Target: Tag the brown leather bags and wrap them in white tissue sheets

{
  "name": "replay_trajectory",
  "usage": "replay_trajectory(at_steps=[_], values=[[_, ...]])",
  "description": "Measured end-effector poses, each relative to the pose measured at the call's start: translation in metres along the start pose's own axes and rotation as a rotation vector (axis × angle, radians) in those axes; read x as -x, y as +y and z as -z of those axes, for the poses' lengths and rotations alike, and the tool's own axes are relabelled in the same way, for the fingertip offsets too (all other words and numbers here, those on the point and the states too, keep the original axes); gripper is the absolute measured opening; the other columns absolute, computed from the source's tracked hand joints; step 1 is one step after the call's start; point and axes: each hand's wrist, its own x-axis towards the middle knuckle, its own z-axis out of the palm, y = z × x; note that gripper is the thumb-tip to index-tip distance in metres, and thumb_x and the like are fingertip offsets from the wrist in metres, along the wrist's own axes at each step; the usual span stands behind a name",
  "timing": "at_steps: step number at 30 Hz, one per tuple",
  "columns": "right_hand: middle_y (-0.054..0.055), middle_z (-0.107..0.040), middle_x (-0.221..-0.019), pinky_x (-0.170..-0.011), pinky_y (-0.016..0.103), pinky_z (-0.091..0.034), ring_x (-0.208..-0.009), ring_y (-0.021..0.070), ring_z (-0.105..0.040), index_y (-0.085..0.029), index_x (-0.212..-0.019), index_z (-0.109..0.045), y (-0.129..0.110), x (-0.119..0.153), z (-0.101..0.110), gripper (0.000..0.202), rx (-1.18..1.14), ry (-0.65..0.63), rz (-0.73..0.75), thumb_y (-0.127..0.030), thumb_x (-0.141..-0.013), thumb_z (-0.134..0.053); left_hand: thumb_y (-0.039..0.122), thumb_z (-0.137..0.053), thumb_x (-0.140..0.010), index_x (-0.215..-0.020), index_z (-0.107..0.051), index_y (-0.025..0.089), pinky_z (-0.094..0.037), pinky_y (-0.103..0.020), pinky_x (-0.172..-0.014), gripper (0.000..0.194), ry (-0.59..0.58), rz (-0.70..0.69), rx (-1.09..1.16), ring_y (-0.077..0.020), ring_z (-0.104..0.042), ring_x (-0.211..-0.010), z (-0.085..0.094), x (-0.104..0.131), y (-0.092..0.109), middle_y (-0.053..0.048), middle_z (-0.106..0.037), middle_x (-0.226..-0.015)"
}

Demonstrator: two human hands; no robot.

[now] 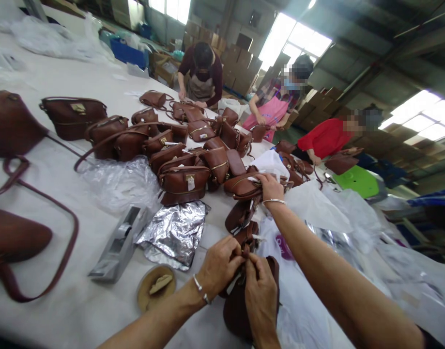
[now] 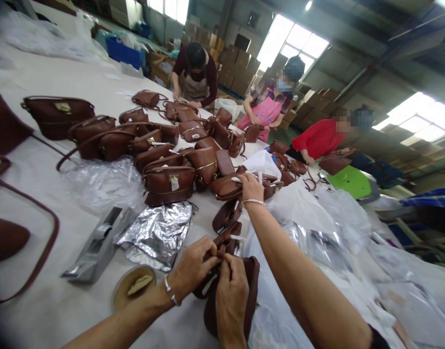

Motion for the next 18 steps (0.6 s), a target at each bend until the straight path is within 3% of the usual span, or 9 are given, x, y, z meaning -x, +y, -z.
replay_trajectory(at_steps=[7, 12, 18], values=[[0.008, -0.073, -0.098, -0.084, 0.035, -0.051, -0.092, 0.0254, -0.066, -0.019, -0.094, -0.074, 0.006, -0.001, 0.004, 0.040, -0.128, -0.093, -0.140, -0.053, -0.076, -0.061, 0.010, -0.052, -0.078, -0.071, -0.046, 0.020, -0.041, -0.025, -0.066, 0.014, 0.066, 0.054, 0.027, -0.0141, -0.051, -0.071, -0.005, 0.002, 0.001, 0.001, -0.051, -0.074], [0.007, -0.071, -0.098, -0.084, 0.033, -0.050, -0.091, 0.0228, -0.064, -0.022, -0.094, -0.073, 0.007, -0.006, 0.013, 0.031, -0.067, -0.130, 0.016, -0.046, -0.085, -0.056, 0.016, -0.055, -0.083, -0.079, -0.048, 0.020, -0.041, -0.024, -0.066, 0.009, 0.043, 0.067, 0.071, -0.0133, -0.053, -0.069, -0.005, 0.003, -0.001, 0.003, -0.053, -0.073], [0.005, -0.068, -0.093, -0.080, 0.028, -0.050, -0.087, 0.0190, -0.063, -0.024, -0.092, -0.071, 0.011, -0.001, 0.020, 0.025, -0.046, -0.163, 0.191, -0.037, -0.091, -0.050, 0.016, -0.059, -0.084, -0.075, -0.050, 0.019, -0.041, -0.025, -0.066, 0.013, -0.002, -0.015, -0.028, -0.0140, -0.054, -0.071, -0.005, 0.012, -0.001, 0.002, -0.054, -0.075]])
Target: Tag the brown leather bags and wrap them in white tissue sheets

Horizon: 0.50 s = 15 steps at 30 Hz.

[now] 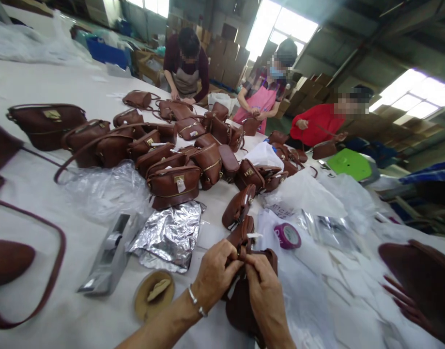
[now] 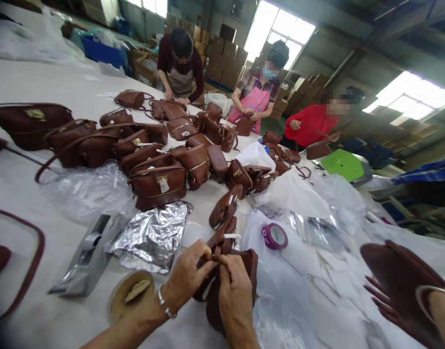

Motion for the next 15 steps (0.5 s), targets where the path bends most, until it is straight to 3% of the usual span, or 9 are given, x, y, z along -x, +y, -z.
replay_trajectory(at_steps=[4, 10, 15], values=[[0.003, -0.067, -0.093, -0.080, 0.024, -0.049, -0.088, 0.0161, -0.063, -0.025, -0.093, -0.069, 0.002, 0.010, -0.001, 0.017, -0.053, -0.073, -0.029, -0.032, -0.091, -0.054, 0.017, -0.059, -0.086, -0.074, -0.050, 0.019, -0.044, -0.024, -0.065, 0.014, -0.018, -0.017, 0.007, -0.0138, -0.056, -0.070, 0.001, 0.009, -0.006, 0.002, -0.056, -0.074], [0.002, -0.064, -0.086, -0.076, 0.021, -0.050, -0.082, 0.0144, -0.062, -0.024, -0.087, -0.067, 0.008, 0.018, -0.007, 0.014, -0.180, -0.067, 0.009, -0.027, -0.092, -0.054, 0.023, -0.060, -0.089, -0.086, -0.057, 0.022, -0.049, -0.021, -0.067, 0.004, -0.030, -0.046, 0.018, -0.0121, -0.062, -0.070, 0.006, 0.022, -0.016, 0.003, -0.062, -0.077], [0.002, -0.063, -0.086, -0.074, 0.021, -0.050, -0.081, 0.0139, -0.062, -0.023, -0.088, -0.067, 0.009, 0.025, -0.022, 0.017, -0.225, 0.045, -0.030, -0.026, -0.093, -0.051, 0.020, -0.059, -0.090, -0.092, -0.059, 0.023, -0.051, -0.023, -0.072, 0.003, 0.049, -0.170, -0.080, -0.0130, -0.063, -0.077, 0.006, 0.024, -0.015, 0.002, -0.064, -0.083]])
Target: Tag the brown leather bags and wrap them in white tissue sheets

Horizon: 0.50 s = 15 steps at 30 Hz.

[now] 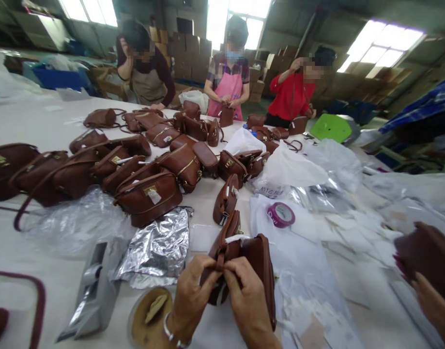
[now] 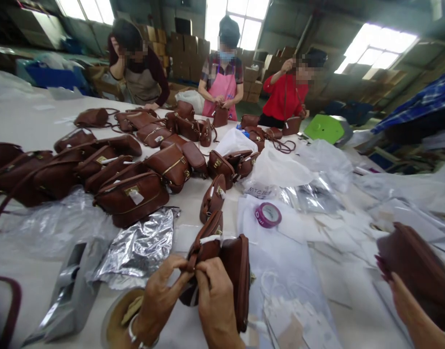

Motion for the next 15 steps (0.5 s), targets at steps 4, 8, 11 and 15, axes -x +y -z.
replay_trajectory(at_steps=[4, 8, 11, 15], values=[[0.003, -0.066, -0.092, -0.078, 0.022, -0.051, -0.086, 0.0147, -0.064, -0.025, -0.094, -0.069, -0.002, -0.007, -0.003, 0.020, -0.045, 0.121, -0.018, -0.026, -0.093, -0.049, 0.022, -0.061, -0.088, -0.102, -0.058, 0.022, -0.052, -0.030, -0.081, 0.014, 0.056, -0.024, -0.098, -0.0180, -0.062, -0.089, -0.006, -0.013, 0.004, -0.003, -0.063, -0.095], [0.003, -0.068, -0.090, -0.080, 0.025, -0.051, -0.086, 0.0163, -0.064, -0.025, -0.092, -0.072, -0.003, -0.025, 0.008, 0.020, -0.002, 0.108, -0.015, -0.028, -0.091, -0.052, 0.018, -0.061, -0.087, -0.107, -0.055, 0.022, -0.051, -0.034, -0.082, 0.021, 0.025, -0.050, -0.116, -0.0202, -0.060, -0.092, -0.016, -0.033, 0.006, -0.004, -0.062, -0.097], [0.004, -0.069, -0.090, -0.079, 0.028, -0.052, -0.085, 0.0186, -0.065, -0.023, -0.090, -0.071, -0.004, -0.035, 0.015, 0.017, 0.005, 0.110, -0.116, -0.033, -0.088, -0.057, 0.013, -0.058, -0.086, -0.102, -0.054, 0.022, -0.049, -0.034, -0.078, 0.018, -0.013, -0.063, -0.112, -0.0201, -0.058, -0.089, -0.021, -0.046, 0.006, -0.004, -0.061, -0.094], [0.003, -0.070, -0.084, -0.069, 0.030, -0.053, -0.076, 0.0192, -0.066, -0.021, -0.093, -0.063, -0.002, -0.043, 0.017, 0.023, -0.094, 0.187, -0.288, -0.040, -0.081, -0.064, 0.009, -0.057, -0.083, -0.097, -0.054, 0.021, -0.048, -0.033, -0.076, 0.018, -0.012, -0.069, -0.097, -0.0201, -0.056, -0.085, -0.025, -0.059, 0.008, -0.003, -0.060, -0.089]])
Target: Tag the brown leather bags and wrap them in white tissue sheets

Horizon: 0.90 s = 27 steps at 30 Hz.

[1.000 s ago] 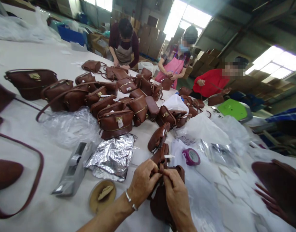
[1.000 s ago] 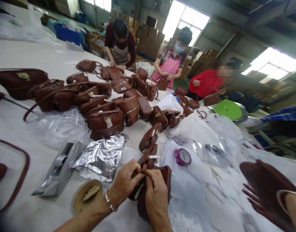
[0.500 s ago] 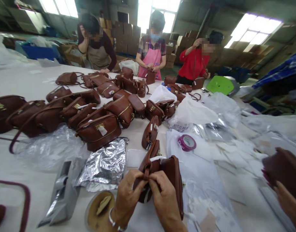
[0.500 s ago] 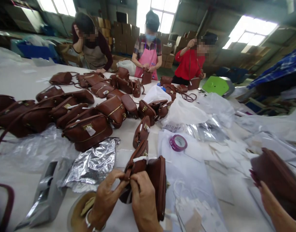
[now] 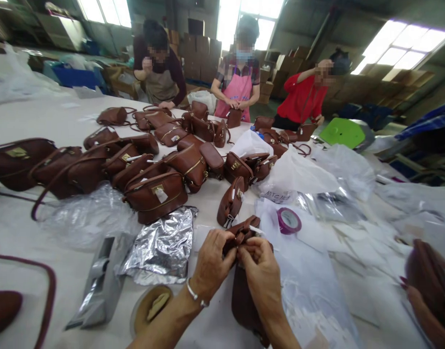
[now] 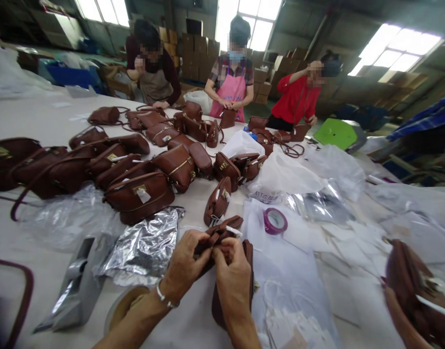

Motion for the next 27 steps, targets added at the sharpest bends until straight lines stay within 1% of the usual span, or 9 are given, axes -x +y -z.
replay_trajectory(at_steps=[2, 6, 9, 12, 15, 18, 22, 27], values=[[0.002, -0.069, -0.079, -0.064, 0.028, -0.053, -0.070, 0.0182, -0.065, -0.021, -0.090, -0.060, 0.001, -0.004, -0.002, 0.026, -0.037, 0.033, -0.009, -0.042, -0.078, -0.067, 0.008, -0.056, -0.081, -0.096, -0.055, 0.020, -0.048, -0.032, -0.074, 0.019, 0.009, 0.013, 0.010, -0.0198, -0.056, -0.085, 0.000, -0.005, 0.000, -0.003, -0.060, -0.088], [0.000, -0.066, -0.073, -0.059, 0.026, -0.050, -0.065, 0.0163, -0.063, -0.020, -0.085, -0.057, 0.001, -0.011, -0.007, 0.029, -0.125, 0.042, -0.001, -0.044, -0.074, -0.071, 0.007, -0.055, -0.079, -0.094, -0.057, 0.021, -0.048, -0.031, -0.074, 0.020, -0.014, 0.062, 0.033, -0.0189, -0.057, -0.084, 0.003, -0.013, 0.000, -0.003, -0.060, -0.087], [-0.002, -0.063, -0.069, -0.054, 0.024, -0.047, -0.060, 0.0146, -0.061, -0.021, -0.084, -0.054, -0.001, -0.015, -0.012, 0.032, -0.222, 0.046, -0.067, -0.045, -0.073, -0.073, 0.008, -0.057, -0.078, -0.091, -0.057, 0.021, -0.048, -0.030, -0.074, 0.018, -0.011, 0.088, 0.050, -0.0181, -0.059, -0.083, 0.004, -0.017, -0.001, -0.002, -0.061, -0.086], [-0.006, -0.059, -0.064, -0.048, 0.021, -0.041, -0.052, 0.0111, -0.055, -0.021, -0.086, -0.052, -0.004, -0.016, -0.015, 0.035, -0.301, 0.057, -0.135, -0.045, -0.073, -0.074, 0.008, -0.058, -0.078, -0.092, -0.059, 0.020, -0.049, -0.029, -0.074, 0.019, 0.007, 0.085, 0.051, -0.0174, -0.060, -0.082, 0.004, -0.020, -0.004, -0.002, -0.063, -0.085], [-0.006, -0.058, -0.062, -0.046, 0.020, -0.039, -0.050, 0.0095, -0.051, -0.020, -0.088, -0.055, -0.004, -0.017, -0.017, 0.036, -0.262, 0.056, -0.131, -0.046, -0.072, -0.075, 0.007, -0.058, -0.077, -0.094, -0.060, 0.020, -0.050, -0.028, -0.074, 0.022, 0.009, 0.063, 0.066, -0.0165, -0.061, -0.082, 0.004, -0.025, -0.009, -0.002, -0.064, -0.086], [-0.002, -0.063, -0.068, -0.049, 0.022, -0.043, -0.055, 0.0119, -0.057, -0.018, -0.089, -0.058, -0.003, -0.020, -0.017, 0.038, -0.196, 0.067, -0.080, -0.047, -0.072, -0.074, 0.007, -0.059, -0.077, -0.095, -0.062, 0.021, -0.051, -0.026, -0.074, 0.023, -0.001, 0.058, 0.085, -0.0156, -0.063, -0.081, 0.005, -0.028, -0.012, -0.002, -0.065, -0.087], [0.001, -0.067, -0.077, -0.059, 0.025, -0.049, -0.067, 0.0153, -0.063, -0.018, -0.089, -0.059, -0.003, -0.024, -0.016, 0.037, -0.138, 0.086, -0.011, -0.048, -0.073, -0.073, 0.007, -0.059, -0.076, -0.094, -0.063, 0.020, -0.051, -0.025, -0.072, 0.024, 0.007, 0.070, 0.108, -0.0146, -0.062, -0.078, 0.006, -0.031, -0.013, -0.001, -0.065, -0.084], [0.002, -0.068, -0.076, -0.061, 0.026, -0.051, -0.066, 0.0157, -0.063, -0.018, -0.090, -0.061, -0.006, -0.026, -0.012, 0.037, -0.034, 0.093, 0.061, -0.050, -0.073, -0.070, 0.006, -0.060, -0.074, -0.095, -0.065, 0.021, -0.050, -0.024, -0.073, 0.026, -0.011, 0.094, 0.137, -0.0144, -0.063, -0.079, 0.007, -0.033, -0.013, -0.001, -0.066, -0.085]])
